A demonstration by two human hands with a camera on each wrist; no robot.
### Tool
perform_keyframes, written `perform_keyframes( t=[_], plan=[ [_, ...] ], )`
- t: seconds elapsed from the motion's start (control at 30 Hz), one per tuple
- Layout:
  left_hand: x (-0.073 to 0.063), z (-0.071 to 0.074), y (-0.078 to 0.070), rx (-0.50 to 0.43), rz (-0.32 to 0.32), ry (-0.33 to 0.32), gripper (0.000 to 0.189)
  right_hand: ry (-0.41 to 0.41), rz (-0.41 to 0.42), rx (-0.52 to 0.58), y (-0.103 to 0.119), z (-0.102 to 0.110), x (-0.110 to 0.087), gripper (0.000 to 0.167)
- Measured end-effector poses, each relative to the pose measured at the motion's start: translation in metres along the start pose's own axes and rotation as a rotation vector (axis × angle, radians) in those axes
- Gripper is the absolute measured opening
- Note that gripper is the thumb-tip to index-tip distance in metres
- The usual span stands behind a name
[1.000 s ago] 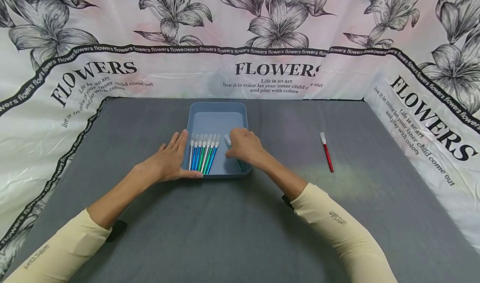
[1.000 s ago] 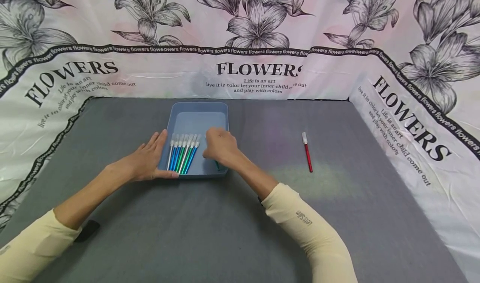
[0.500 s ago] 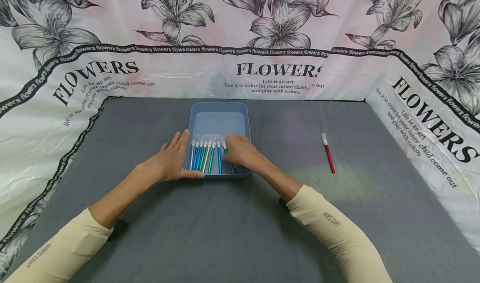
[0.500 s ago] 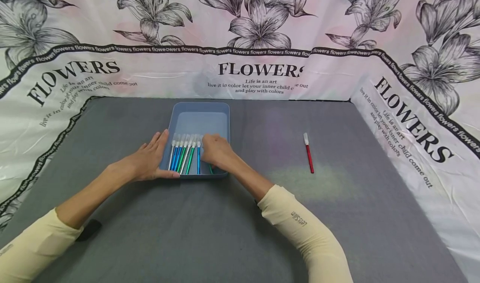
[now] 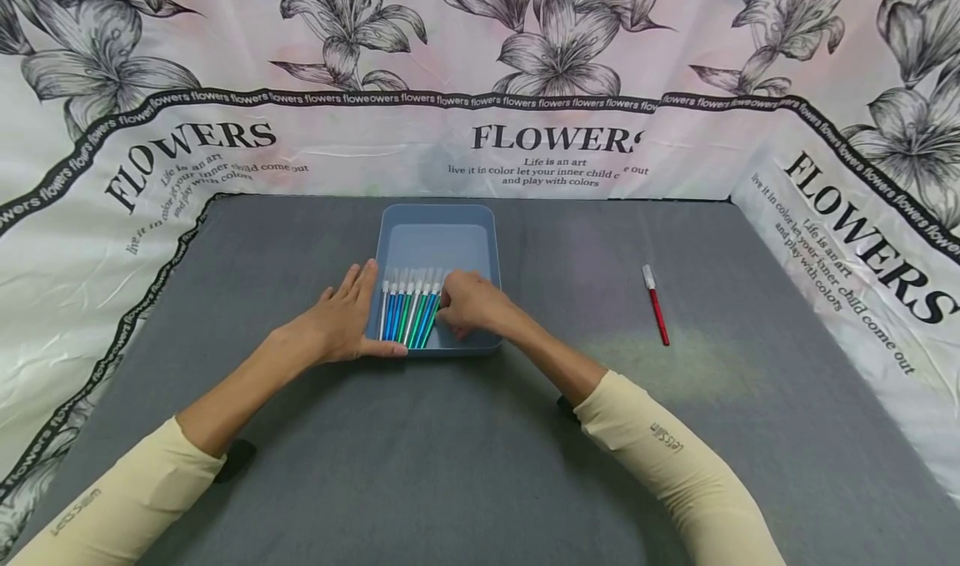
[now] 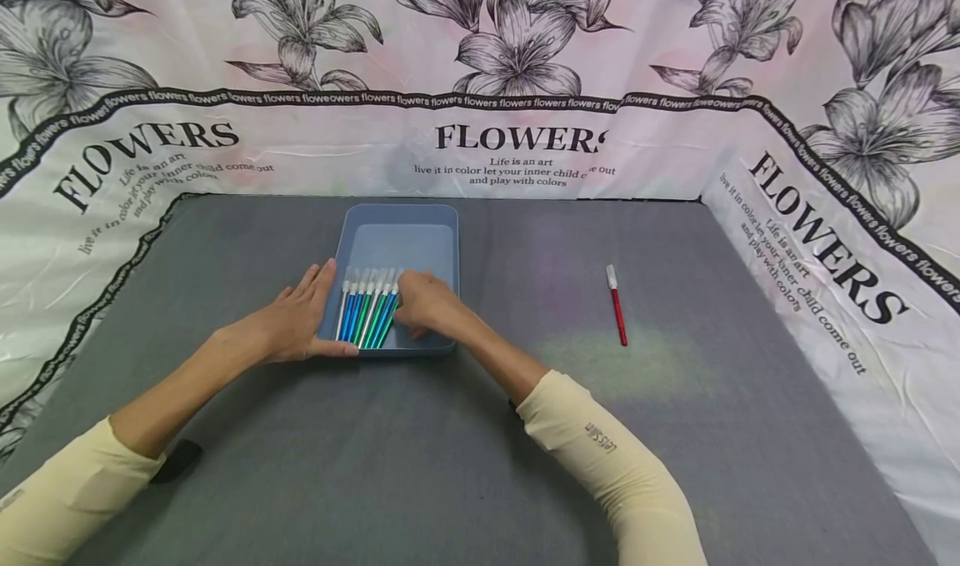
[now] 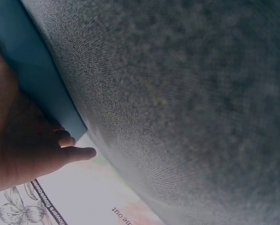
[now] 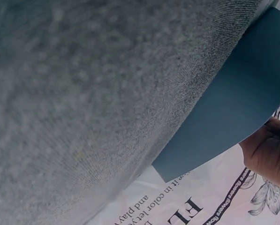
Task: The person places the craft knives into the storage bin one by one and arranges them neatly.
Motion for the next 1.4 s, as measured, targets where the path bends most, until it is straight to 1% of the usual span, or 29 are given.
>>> perform_keyframes(
  t=[0.1,0.2,0.3,0.47,0.57,0.67,0.8,0.97,1.03,1.17,1.27,1.4],
  plan=[
    [0.000,0.000,-0.001,0.000,-0.005,0.001,0.135,0.014,-0.002,-0.002,0.000,0.001,-0.003,0.017],
    [0.000,0.000,-0.001,-0.003,-0.004,0.002,0.135,0.017,0.011,-0.003,-0.001,0.004,-0.008,0.020],
    [0.000,0.000,-0.001,-0.005,0.000,0.005,0.135,-0.005,0.025,0.014,-0.002,0.012,-0.015,0.022],
    [0.000,-0.001,-0.001,-0.016,0.000,0.008,0.136,-0.105,0.034,0.041,-0.010,0.033,-0.034,0.021],
    [0.000,-0.001,-0.001,-0.022,-0.006,0.004,0.137,-0.189,0.037,0.046,-0.018,0.048,-0.046,0.020],
    [-0.001,0.000,0.001,-0.021,-0.007,0.001,0.137,-0.284,0.033,0.028,-0.031,0.063,-0.057,0.019],
    [-0.001,0.000,0.003,-0.011,-0.001,0.000,0.137,-0.376,0.004,0.001,-0.053,0.077,-0.070,0.018],
    [-0.001,0.001,0.001,-0.009,-0.006,-0.003,0.136,-0.424,-0.067,-0.020,-0.085,0.090,-0.088,0.019],
    [-0.001,0.002,0.000,-0.014,-0.010,-0.005,0.136,-0.439,-0.108,-0.033,-0.098,0.097,-0.096,0.020],
    [-0.001,0.002,-0.001,-0.022,-0.013,-0.008,0.136,-0.453,-0.182,-0.056,-0.128,0.110,-0.109,0.025],
    [-0.001,0.002,0.000,-0.021,-0.007,-0.004,0.137,-0.442,-0.243,-0.075,-0.155,0.117,-0.116,0.027],
    [0.000,0.001,0.000,-0.020,-0.005,-0.003,0.138,-0.418,-0.320,-0.112,-0.188,0.121,-0.126,0.028]
  ],
)
Point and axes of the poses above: each hand's wrist, its own x-axis towards the middle knuckle, its own z-axis out of the back of the hand, y = z × x, the point moved 7 cm from there along x, towards the middle knuckle, and after that the axes turned 8 degrees about y, right-handed, at the moved point
